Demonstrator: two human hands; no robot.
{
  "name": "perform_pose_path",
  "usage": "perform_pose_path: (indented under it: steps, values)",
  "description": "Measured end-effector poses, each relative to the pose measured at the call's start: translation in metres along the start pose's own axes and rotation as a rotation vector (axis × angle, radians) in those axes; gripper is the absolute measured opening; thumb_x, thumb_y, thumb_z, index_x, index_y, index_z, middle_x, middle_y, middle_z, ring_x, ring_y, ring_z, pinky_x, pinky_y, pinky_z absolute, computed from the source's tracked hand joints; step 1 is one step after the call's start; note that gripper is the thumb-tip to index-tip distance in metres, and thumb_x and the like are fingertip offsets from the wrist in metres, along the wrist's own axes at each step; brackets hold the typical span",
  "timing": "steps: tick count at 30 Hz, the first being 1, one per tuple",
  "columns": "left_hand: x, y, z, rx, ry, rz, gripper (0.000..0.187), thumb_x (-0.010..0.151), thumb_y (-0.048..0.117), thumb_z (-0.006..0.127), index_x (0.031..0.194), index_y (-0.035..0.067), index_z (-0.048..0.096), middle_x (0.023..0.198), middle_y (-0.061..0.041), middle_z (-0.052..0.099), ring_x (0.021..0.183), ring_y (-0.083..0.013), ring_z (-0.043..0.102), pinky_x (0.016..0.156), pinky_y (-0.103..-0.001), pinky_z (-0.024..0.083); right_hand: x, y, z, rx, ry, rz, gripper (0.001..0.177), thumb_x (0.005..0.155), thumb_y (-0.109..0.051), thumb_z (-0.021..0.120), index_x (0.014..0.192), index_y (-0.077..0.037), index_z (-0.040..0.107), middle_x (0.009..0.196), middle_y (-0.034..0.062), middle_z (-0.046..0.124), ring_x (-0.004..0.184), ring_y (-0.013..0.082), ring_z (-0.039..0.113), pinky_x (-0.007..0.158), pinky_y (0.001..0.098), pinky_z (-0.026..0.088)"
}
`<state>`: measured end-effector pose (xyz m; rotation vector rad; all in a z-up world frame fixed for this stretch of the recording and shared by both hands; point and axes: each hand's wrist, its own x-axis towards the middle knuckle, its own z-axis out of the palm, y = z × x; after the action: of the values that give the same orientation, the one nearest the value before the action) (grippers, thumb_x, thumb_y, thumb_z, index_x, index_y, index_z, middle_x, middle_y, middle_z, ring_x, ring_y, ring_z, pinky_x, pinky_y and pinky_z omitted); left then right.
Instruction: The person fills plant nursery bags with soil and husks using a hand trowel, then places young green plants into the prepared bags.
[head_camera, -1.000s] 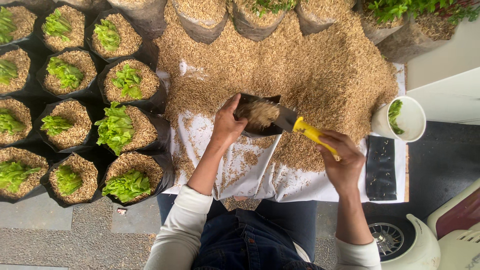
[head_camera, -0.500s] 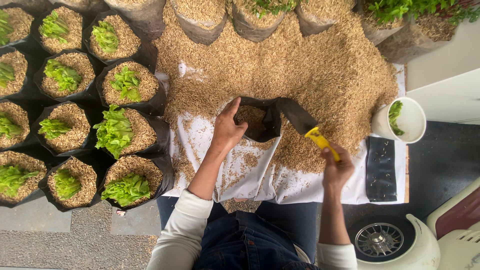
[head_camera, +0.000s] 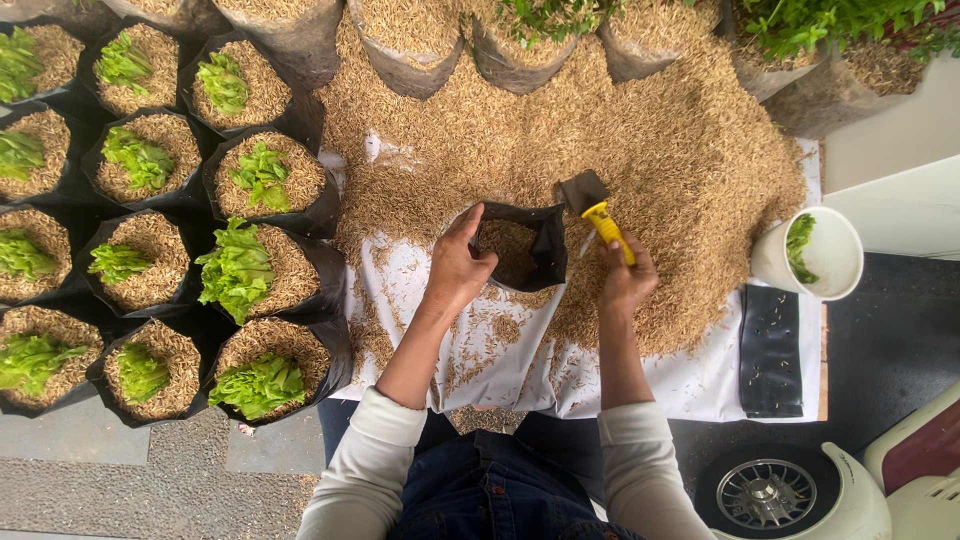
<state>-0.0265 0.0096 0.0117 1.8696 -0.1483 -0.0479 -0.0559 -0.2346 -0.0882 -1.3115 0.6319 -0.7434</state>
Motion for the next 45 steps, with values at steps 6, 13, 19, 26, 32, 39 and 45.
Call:
perform_pose_path:
  steps: [6, 13, 19, 26, 32, 39, 45]
  values:
    - [0.001, 0.008, 0.0, -0.01, -0.015, -0.026, 0.069, 0.068, -0.003, 0.056, 0.137, -0.002, 0.049, 0.133, -0.026, 0.052, 0.124, -0.046, 0.049, 0.104, -0.051, 0.041, 0.005, -0.042, -0.049, -0.063, -0.102, -0.025, 0.023, 0.089, 0.007, 0.064, 0.111, 0.001, 0.064, 0.106, 0.0238, 0.059, 0.088, 0.0291, 0.07, 0.074, 0.0312, 0.066]
    - [0.0, 0.002, 0.005, 0.004, -0.023, -0.003, 0.069, 0.068, -0.001, 0.058, 0.137, -0.004, 0.048, 0.134, -0.028, 0.051, 0.125, -0.0469, 0.047, 0.104, -0.052, 0.042, -0.032, -0.154, -0.082, -0.136, -0.292, -0.111, 0.022, 0.091, 0.012, 0.058, 0.111, 0.002, 0.062, 0.107, 0.0267, 0.06, 0.091, 0.0317, 0.068, 0.081, 0.0334, 0.063]
    - [-0.009, 0.006, 0.004, 0.057, -0.009, 0.002, 0.066, 0.069, -0.002, 0.057, 0.134, -0.007, 0.049, 0.131, -0.029, 0.052, 0.123, -0.0467, 0.049, 0.103, -0.051, 0.043, -0.064, -0.211, -0.06, -0.418, -0.499, -0.284, 0.022, 0.089, 0.011, 0.061, 0.108, 0.001, 0.065, 0.105, 0.0273, 0.064, 0.087, 0.0333, 0.069, 0.076, 0.0396, 0.06]
    - [-0.02, 0.009, 0.004, 0.214, -0.009, 0.013, 0.068, 0.069, -0.002, 0.059, 0.136, -0.002, 0.049, 0.133, -0.023, 0.053, 0.118, -0.0449, 0.054, 0.099, -0.051, 0.048, -0.083, -0.22, -0.015, -0.759, -0.81, -0.844, 0.019, 0.076, 0.013, 0.069, 0.09, 0.0, 0.073, 0.095, 0.0146, 0.069, 0.089, 0.0293, 0.069, 0.073, 0.034, 0.059]
    - [-0.024, 0.009, -0.005, 0.33, -0.019, -0.03, 0.07, 0.07, 0.0, 0.06, 0.138, 0.005, 0.048, 0.137, -0.014, 0.052, 0.118, -0.0416, 0.055, 0.097, -0.052, 0.05, -0.073, -0.233, 0.0, -0.884, -0.913, -0.913, 0.019, 0.079, 0.011, 0.066, 0.091, -0.001, 0.073, 0.093, 0.012, 0.068, 0.087, 0.0273, 0.069, 0.075, 0.0319, 0.059]
    - [-0.023, -0.007, 0.003, 0.342, -0.015, 0.004, 0.066, 0.073, 0.001, 0.058, 0.136, 0.019, 0.053, 0.135, -0.007, 0.051, 0.115, -0.0407, 0.057, 0.092, -0.052, 0.053, -0.071, -0.184, 0.006, -0.884, -1.062, -0.91, 0.019, 0.078, 0.008, 0.066, 0.09, -0.004, 0.073, 0.089, 0.0107, 0.069, 0.084, 0.0241, 0.07, 0.074, 0.0277, 0.058]
    - [-0.027, 0.004, -0.008, 0.277, 0.004, -0.027, 0.058, 0.072, -0.001, 0.058, 0.123, 0.026, 0.064, 0.132, -0.006, 0.053, 0.114, -0.0418, 0.057, 0.09, -0.051, 0.054, -0.068, -0.23, 0.009, -0.949, -0.929, -0.944, 0.018, 0.079, 0.011, 0.066, 0.091, -0.001, 0.073, 0.092, 0.0108, 0.068, 0.085, 0.0255, 0.069, 0.075, 0.0308, 0.058]
